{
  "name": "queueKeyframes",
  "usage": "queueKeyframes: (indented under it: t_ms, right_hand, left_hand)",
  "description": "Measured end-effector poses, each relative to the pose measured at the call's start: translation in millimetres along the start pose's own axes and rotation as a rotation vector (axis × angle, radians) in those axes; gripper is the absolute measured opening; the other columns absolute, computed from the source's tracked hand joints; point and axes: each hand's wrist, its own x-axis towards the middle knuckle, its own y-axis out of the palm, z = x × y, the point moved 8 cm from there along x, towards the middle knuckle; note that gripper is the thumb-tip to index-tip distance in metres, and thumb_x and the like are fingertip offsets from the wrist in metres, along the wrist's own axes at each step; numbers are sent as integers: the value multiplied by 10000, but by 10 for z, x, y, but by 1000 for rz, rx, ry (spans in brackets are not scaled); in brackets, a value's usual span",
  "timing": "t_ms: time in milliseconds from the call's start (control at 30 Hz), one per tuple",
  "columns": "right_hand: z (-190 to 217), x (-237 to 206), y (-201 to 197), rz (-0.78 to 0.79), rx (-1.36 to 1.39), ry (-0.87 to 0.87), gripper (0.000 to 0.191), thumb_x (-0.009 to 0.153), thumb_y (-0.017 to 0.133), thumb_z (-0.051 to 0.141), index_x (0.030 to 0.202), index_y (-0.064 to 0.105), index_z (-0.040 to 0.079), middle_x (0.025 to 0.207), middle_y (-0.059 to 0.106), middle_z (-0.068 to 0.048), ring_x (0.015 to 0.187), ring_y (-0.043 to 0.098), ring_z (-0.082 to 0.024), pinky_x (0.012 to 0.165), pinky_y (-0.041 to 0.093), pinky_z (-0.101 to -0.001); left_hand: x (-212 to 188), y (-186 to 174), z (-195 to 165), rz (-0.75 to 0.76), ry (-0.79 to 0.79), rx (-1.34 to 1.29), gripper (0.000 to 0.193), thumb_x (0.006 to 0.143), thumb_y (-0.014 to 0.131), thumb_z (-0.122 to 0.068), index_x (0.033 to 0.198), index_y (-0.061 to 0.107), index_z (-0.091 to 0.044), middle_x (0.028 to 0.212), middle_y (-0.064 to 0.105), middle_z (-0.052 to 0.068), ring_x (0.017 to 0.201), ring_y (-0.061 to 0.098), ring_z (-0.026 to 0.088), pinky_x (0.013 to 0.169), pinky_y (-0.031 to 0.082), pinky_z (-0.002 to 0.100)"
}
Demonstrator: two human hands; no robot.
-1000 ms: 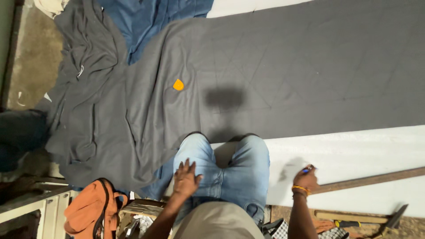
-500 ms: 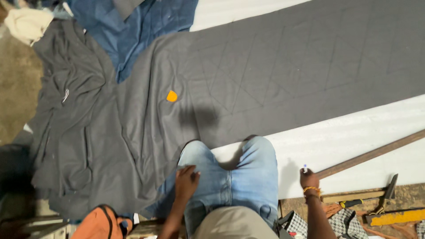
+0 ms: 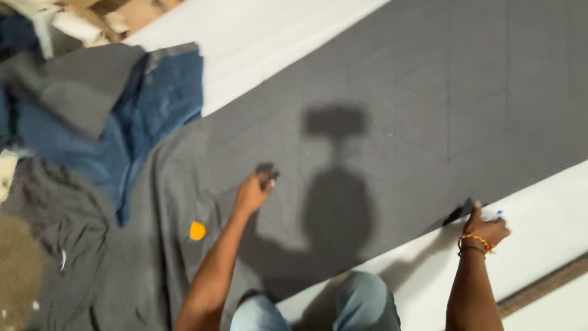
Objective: The person marks a large piece of gray fabric laid on the floor using a pen and a wooden ruler. They repeatedly position the ruler, draw straight lines, and adjust the fabric to continue marking across the surface.
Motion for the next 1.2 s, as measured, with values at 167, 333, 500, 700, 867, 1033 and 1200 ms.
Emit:
queueKeyframes:
  t_ms: [167, 333, 500, 700, 867, 1033, 1200]
  right_hand:
    - [-215, 371, 696, 26, 48, -108, 643, 909, 901, 369, 1200, 566, -95, 1343, 459, -241, 1093, 604, -408, 910, 518, -522]
    - [-766, 422, 1076, 30, 314, -8, 551, 916, 926, 194, 1155, 474, -14, 1251, 545, -103, 1096, 587, -217, 997, 543, -356]
    - [-1102, 408, 1233, 100, 383, 197, 512, 898, 916, 279, 1051, 478, 61, 1058, 498, -35, 876, 509, -134, 827, 508, -303]
    - [-969, 646, 1077, 233, 162, 191, 498, 870, 873, 354, 776, 558, -21, 1000, 468, -95, 786, 493, -180, 700, 488, -312]
    - [-1050, 732, 1069, 272, 231, 152, 401, 832, 846, 326, 762, 618, 4, 840, 569, -112, 723, 551, -186, 644, 497, -321]
    - [-1348, 557, 1272, 354, 439, 318, 384, 950, 828, 322, 800, 655, 13, 749, 672, -55, 683, 570, -116, 665, 473, -288]
    - [-1215, 1470, 960, 205, 373, 279, 268, 1002, 843, 212, 866, 695, 34, 872, 699, -24, 741, 578, -96, 676, 471, -278]
  left_hand:
    - [2161, 430, -672, -63, 20, 202, 479, 905, 706, -316, 1284, 645, -31, 1291, 628, 258, 1209, 589, 439, 1015, 483, 490]
    - [3440, 969, -1060, -139, 136, 332, 590, 976, 696, -256, 1456, 487, 16, 1498, 488, 261, 1391, 440, 408, 1144, 352, 464]
    - [4043, 1418, -577, 10, -306, 304, 907, 969, 703, -249, 1668, 128, -191, 1608, 398, 164, 1444, 424, 366, 1188, 318, 455]
    - [4230, 1484, -789, -71, -69, 472, 589, 912, 859, -240, 1362, 578, 17, 1358, 617, 285, 1228, 605, 409, 1074, 476, 479]
    - [4177, 1398, -1095, -273, -16, 537, 256, 919, 836, -195, 1041, 755, 16, 988, 723, 260, 895, 700, 410, 828, 546, 525]
    - [4278, 1081, -1114, -354, -48, 308, 222, 841, 844, -78, 877, 660, 41, 863, 731, 211, 752, 692, 299, 701, 545, 436]
    - [4602, 1294, -1570, -198, -27, -436, 206, 968, 602, 86, 902, 460, -49, 738, 581, 87, 536, 589, 168, 424, 489, 321]
